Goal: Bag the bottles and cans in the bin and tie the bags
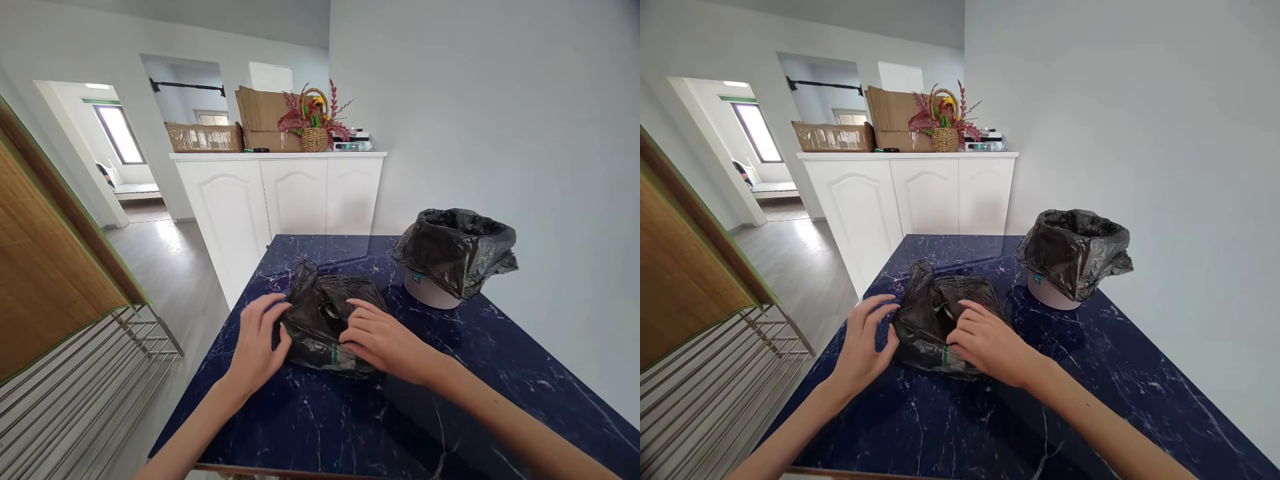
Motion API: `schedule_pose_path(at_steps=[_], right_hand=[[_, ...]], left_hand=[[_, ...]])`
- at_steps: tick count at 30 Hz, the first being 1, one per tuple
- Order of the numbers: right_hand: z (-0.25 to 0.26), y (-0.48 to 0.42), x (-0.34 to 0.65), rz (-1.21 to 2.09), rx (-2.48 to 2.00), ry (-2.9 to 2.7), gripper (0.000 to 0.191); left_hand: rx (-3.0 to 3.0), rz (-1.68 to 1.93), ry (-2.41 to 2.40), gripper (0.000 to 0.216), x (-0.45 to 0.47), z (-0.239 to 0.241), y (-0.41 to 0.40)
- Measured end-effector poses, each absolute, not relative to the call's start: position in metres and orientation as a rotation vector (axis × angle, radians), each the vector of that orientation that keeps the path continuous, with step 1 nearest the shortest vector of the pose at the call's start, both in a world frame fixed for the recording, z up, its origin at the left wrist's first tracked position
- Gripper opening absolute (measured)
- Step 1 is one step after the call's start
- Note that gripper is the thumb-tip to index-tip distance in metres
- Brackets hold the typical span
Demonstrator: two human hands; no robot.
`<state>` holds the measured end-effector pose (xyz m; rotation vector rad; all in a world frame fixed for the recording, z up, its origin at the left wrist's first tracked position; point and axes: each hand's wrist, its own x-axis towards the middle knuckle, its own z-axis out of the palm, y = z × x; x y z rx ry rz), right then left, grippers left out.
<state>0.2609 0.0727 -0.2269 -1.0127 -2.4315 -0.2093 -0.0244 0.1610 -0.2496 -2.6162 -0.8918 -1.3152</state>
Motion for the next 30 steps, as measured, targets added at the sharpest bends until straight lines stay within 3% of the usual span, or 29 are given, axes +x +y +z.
schedule_pose_path(at_steps=[3, 8, 11, 16, 19, 24, 30], right_hand=[[-0.215, 0.040, 0.244, -0.206, -0.962, -2.452, 0.016], [-0.213, -0.001, 0.228, -0.231, -1.045, -2.569, 0.015], [-0.216, -0.014, 0.230, -0.211, -1.163, -2.644, 0.013], [-0.226, -0.017, 0.246, -0.207, -1.580, -2.679, 0.045], [-0.238, -0.016, 0.257, -0.329, -1.797, -2.624, 0.048], [-0.256, -0.017, 0.271, -0.496, -1.866, -2.429, 0.019], [-0.249, -0.018, 0.258, -0.390, -1.538, -2.200, 0.031]], left_hand=[[-2.883, -0.993, -0.460, 0.045, -0.016, -0.235, 0.139], [-3.016, -0.631, -0.201, 0.026, -0.007, -0.230, 0.124], [-2.955, -0.558, -0.211, 0.034, -0.020, -0.238, 0.124], [-2.756, -0.470, -0.467, 0.046, -0.053, -0.251, 0.134], [-2.642, -0.417, -0.656, 0.045, -0.071, -0.258, 0.145], [-2.513, -0.579, -0.904, 0.027, -0.082, -0.262, 0.151], [-2.517, -1.027, -0.829, 0.014, -0.054, -0.248, 0.119]])
